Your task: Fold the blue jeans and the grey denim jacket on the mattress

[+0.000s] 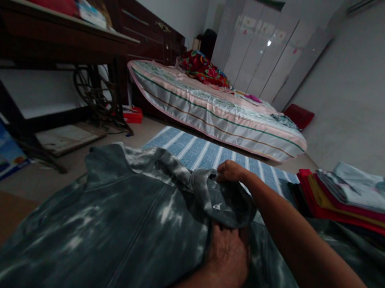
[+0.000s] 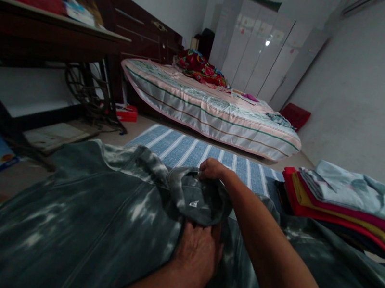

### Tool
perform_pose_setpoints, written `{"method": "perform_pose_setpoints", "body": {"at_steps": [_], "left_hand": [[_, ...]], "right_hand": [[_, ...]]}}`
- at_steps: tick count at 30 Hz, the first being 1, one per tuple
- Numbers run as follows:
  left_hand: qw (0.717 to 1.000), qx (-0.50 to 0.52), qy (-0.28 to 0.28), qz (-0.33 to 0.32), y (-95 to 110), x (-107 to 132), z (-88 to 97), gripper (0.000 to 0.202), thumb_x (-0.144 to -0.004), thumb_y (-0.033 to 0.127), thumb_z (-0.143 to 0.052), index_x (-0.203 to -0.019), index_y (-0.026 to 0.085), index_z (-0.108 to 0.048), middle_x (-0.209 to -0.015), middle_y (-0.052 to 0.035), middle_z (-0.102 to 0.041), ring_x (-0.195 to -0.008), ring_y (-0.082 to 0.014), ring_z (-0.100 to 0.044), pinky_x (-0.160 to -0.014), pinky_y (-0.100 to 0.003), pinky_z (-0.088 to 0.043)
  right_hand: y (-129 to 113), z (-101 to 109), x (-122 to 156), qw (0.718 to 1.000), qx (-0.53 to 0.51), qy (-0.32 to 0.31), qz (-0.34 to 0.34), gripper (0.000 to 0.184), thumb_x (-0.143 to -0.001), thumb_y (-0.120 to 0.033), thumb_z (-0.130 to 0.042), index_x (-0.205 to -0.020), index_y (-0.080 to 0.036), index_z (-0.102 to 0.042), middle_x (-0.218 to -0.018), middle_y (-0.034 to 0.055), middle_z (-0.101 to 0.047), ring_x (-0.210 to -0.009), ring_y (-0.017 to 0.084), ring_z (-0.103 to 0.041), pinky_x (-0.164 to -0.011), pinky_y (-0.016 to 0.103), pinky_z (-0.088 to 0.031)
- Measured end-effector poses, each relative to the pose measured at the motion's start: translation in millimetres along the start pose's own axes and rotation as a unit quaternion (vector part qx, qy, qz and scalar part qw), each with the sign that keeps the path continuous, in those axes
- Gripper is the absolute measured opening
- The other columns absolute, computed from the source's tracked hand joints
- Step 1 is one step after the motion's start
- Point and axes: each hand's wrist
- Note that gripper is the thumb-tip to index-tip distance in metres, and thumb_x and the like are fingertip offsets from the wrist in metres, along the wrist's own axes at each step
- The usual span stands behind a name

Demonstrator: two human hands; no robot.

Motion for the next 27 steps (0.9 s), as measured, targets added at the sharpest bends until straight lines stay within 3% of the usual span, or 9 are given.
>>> {"method": "perform_pose_setpoints", "body": {"at_steps": [4, 9, 14, 17, 21, 24, 27], "left_hand": [[1.0, 0.005, 0.0, 0.026, -2.1, -2.0, 3.7, 0.058, -0.089, 0.04, -0.045, -0.136, 0.007, -0.046, -0.138, -0.0231, -0.046, -0.127, -0.0413, -0.038, -0.103, -0.064, -0.018], [0.998, 0.003, -0.042, 0.038, -3.9, -1.3, 7.7, 0.054, -0.09, 0.042, -0.041, -0.128, 0.007, -0.056, -0.13, -0.0216, -0.056, -0.124, -0.0398, -0.042, -0.103, -0.062, -0.019], [0.998, 0.009, -0.03, 0.047, -5.2, -2.1, 8.9, 0.058, -0.089, 0.044, -0.044, -0.134, 0.009, -0.049, -0.137, -0.0183, -0.051, -0.128, -0.0369, -0.039, -0.106, -0.057, -0.019], [0.999, -0.003, 0.001, 0.043, -7.5, -4.4, 7.7, 0.064, -0.085, 0.048, -0.051, -0.135, 0.009, -0.048, -0.137, -0.0196, -0.05, -0.128, -0.0381, -0.039, -0.106, -0.056, -0.022], [0.999, 0.0, 0.003, 0.043, -12.0, -7.4, 9.4, 0.066, -0.081, 0.051, -0.055, -0.134, 0.011, -0.051, -0.133, -0.0185, -0.054, -0.128, -0.0386, -0.039, -0.105, -0.054, -0.024], [0.999, 0.032, 0.004, 0.034, -15.6, -8.3, 12.9, 0.064, -0.081, 0.052, -0.054, -0.134, 0.017, -0.051, -0.132, -0.014, -0.056, -0.129, -0.0366, -0.04, -0.103, -0.051, -0.028], [0.998, 0.056, -0.004, 0.028, -19.8, -8.9, 14.6, 0.064, -0.081, 0.056, -0.051, -0.135, 0.021, -0.049, -0.131, -0.0107, -0.058, -0.129, -0.0345, -0.04, -0.103, -0.049, -0.03]], "right_hand": [[-5.3, 7.3, 5.2, 0.999, 0.031, 0.005, -0.004, 0.015, -0.063, -0.018, -0.067, -0.077, -0.016, -0.071, -0.063, -0.004, -0.058, -0.064, 0.01, -0.051, -0.055, 0.017, -0.035], [-8.4, 9.8, 10.5, 0.998, 0.054, 0.022, -0.008, 0.019, -0.066, -0.018, -0.067, -0.084, -0.016, -0.073, -0.07, -0.0022, -0.063, -0.069, 0.011, -0.055, -0.058, 0.017, -0.037], [-7.8, 17.1, 15.8, 0.997, 0.069, 0.031, -0.014, 0.019, -0.066, -0.018, -0.067, -0.084, -0.015, -0.073, -0.072, -0.0013, -0.066, -0.07, 0.013, -0.057, -0.059, 0.018, -0.038], [-8.2, 12.1, 15.4, 0.997, 0.07, 0.038, -0.018, 0.023, -0.069, -0.019, -0.066, -0.091, -0.016, -0.073, -0.078, -0.0009, -0.068, -0.074, 0.013, -0.059, -0.061, 0.018, -0.039], [-9.0, -5.6, 10.4, 0.996, 0.074, 0.033, -0.028, 0.02, -0.071, -0.02, -0.066, -0.09, -0.018, -0.073, -0.083, 0.0019, -0.07, -0.079, 0.016, -0.062, -0.063, 0.019, -0.041], [-8.4, -7.1, 14.2, 0.995, 0.072, 0.062, -0.035, 0.029, -0.074, -0.022, -0.066, -0.102, -0.018, -0.07, -0.094, 0.0055, -0.07, -0.087, 0.019, -0.063, -0.07, 0.021, -0.043], [-11.5, 6.7, 38.8, 0.99, 0.067, 0.114, -0.042, 0.043, -0.079, -0.025, -0.062, -0.121, -0.017, -0.06, -0.108, 0.0099, -0.067, -0.096, 0.021, -0.062, -0.079, 0.026, -0.044]]}}
Point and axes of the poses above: each hand's wrist, its own x-axis away from the middle knuckle, its own z-axis out of the back of the hand, y = z × x
